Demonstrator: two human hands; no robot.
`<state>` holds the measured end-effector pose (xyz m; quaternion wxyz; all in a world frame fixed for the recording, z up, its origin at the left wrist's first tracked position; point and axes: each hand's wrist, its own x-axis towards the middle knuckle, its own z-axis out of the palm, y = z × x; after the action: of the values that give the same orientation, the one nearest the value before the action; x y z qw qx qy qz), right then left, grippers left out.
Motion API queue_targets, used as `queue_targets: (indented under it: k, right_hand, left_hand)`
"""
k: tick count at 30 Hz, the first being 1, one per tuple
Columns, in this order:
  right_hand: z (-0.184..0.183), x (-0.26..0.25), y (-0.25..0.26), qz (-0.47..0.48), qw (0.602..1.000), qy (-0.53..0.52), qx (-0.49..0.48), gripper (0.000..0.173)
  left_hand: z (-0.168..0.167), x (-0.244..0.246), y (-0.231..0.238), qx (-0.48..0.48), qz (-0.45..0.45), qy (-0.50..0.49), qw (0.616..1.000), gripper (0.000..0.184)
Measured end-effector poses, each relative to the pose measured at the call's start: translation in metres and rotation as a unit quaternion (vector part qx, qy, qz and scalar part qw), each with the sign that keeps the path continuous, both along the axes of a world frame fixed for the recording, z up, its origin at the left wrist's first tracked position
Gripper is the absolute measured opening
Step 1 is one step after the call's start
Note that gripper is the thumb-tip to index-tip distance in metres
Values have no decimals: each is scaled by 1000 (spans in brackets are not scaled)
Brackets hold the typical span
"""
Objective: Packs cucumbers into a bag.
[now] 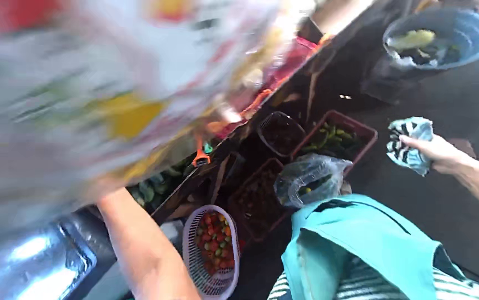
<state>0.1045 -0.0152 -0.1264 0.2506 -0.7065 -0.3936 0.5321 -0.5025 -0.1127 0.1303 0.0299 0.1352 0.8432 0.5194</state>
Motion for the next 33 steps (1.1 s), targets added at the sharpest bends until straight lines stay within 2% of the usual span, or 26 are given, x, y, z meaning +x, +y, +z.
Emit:
queue_targets:
  k: [1,2,3,5,8,11,14,16,18,20,22,23,25,29,31,33]
  right_hand:
    - [-8,3,-5,-41,999,28,-15,39]
    - [-18,6,-9,-73,996,52,-26,38]
    - [-29,8,-12,-93,993,71,-34,38]
    - [-58,12,-18,-110,987,105,-41,38]
    - [-105,12,-29,-129,986,93,-55,32]
    - [-144,4,-31,-109,986,42,-117,31]
    - [-187,-10,-34,-24,981,25,-192,46]
    - [-217,-23,-39,31,974,1,-225,39]
    - [-244,-37,-43,77,961,8,-264,36]
    - [-272,-51,-48,88,953,15,-290,40]
    - [-280,-69,-49,64,946,60,-312,50]
    - [-278,-79,-47,42,941,86,-326,52]
    - [-278,-93,-44,-22,931,127,-342,44]
    - [-284,-93,-52,-179,926,143,-300,31]
    - [-282,-84,-52,-189,933,131,-276,30]
    - [-280,-78,-51,-198,937,121,-261,29]
  left_hand:
    - [-36,-5,1,11,-98,30,995,44]
    - [-75,-19,1,18,-216,68,974,42]
    - [-111,-22,7,28,-311,62,948,40]
    - [-175,20,13,-4,-430,-21,903,40]
    - [-271,123,1,-90,-499,-194,840,34]
    - [-353,223,-18,-139,-510,-335,780,31]
    - [-409,298,-29,-218,-534,-371,728,31]
    - [-432,332,-24,-290,-564,-339,695,32]
    - [-451,350,-12,-346,-569,-308,679,35]
    - [-474,353,3,-397,-563,-286,666,39]
    - [-491,345,22,-450,-548,-263,655,46]
    - [-495,338,34,-468,-535,-253,656,51]
    - [-498,318,58,-459,-515,-235,685,59]
    - [-494,273,95,-339,-485,-243,769,89]
    - [-480,255,118,-350,-483,-249,763,83]
    - [-460,242,133,-375,-478,-268,748,62]
